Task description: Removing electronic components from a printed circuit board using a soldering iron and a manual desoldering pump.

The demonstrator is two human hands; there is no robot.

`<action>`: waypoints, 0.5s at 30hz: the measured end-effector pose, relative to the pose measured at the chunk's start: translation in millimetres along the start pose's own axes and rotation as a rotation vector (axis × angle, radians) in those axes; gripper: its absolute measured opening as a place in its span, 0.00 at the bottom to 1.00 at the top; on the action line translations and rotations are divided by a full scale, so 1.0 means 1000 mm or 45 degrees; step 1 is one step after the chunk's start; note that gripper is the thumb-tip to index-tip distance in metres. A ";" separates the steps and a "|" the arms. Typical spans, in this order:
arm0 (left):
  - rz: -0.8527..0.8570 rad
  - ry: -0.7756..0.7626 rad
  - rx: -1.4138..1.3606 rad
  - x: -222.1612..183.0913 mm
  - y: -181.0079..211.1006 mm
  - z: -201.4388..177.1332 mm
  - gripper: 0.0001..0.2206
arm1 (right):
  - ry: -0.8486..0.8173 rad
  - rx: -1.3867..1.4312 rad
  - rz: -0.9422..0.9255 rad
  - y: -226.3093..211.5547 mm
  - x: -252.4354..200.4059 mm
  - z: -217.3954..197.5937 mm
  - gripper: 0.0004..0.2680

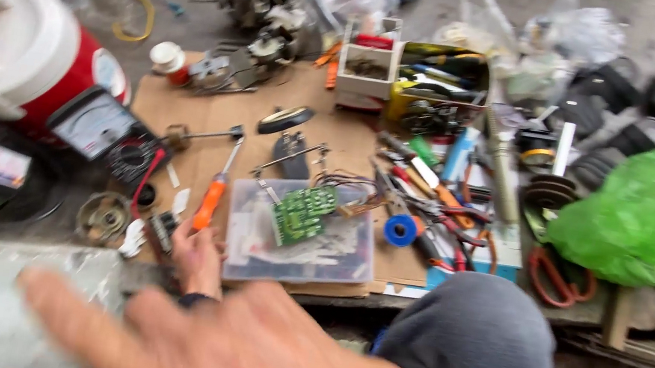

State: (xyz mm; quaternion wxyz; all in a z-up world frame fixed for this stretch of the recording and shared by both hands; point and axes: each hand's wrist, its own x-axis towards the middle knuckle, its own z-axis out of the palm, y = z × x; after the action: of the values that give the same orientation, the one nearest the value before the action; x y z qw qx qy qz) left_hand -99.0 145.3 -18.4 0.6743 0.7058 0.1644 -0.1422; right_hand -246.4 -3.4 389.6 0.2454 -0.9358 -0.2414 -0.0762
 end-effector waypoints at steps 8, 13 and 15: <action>0.210 0.351 1.503 -0.064 0.089 0.013 0.18 | 0.394 0.115 0.485 0.083 0.022 0.069 0.07; 0.462 0.657 2.433 -0.116 0.168 0.054 0.17 | 0.597 0.206 0.594 0.074 0.037 0.082 0.07; 0.560 0.836 2.786 -0.121 0.202 0.068 0.17 | 0.514 0.222 0.601 0.071 0.047 0.100 0.17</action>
State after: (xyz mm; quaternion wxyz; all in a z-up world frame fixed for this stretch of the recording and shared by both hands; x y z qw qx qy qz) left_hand -121.3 65.2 211.8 -0.3601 0.9273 -0.0054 0.1017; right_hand -168.3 11.1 285.4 0.3786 -0.9073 0.0303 -0.1802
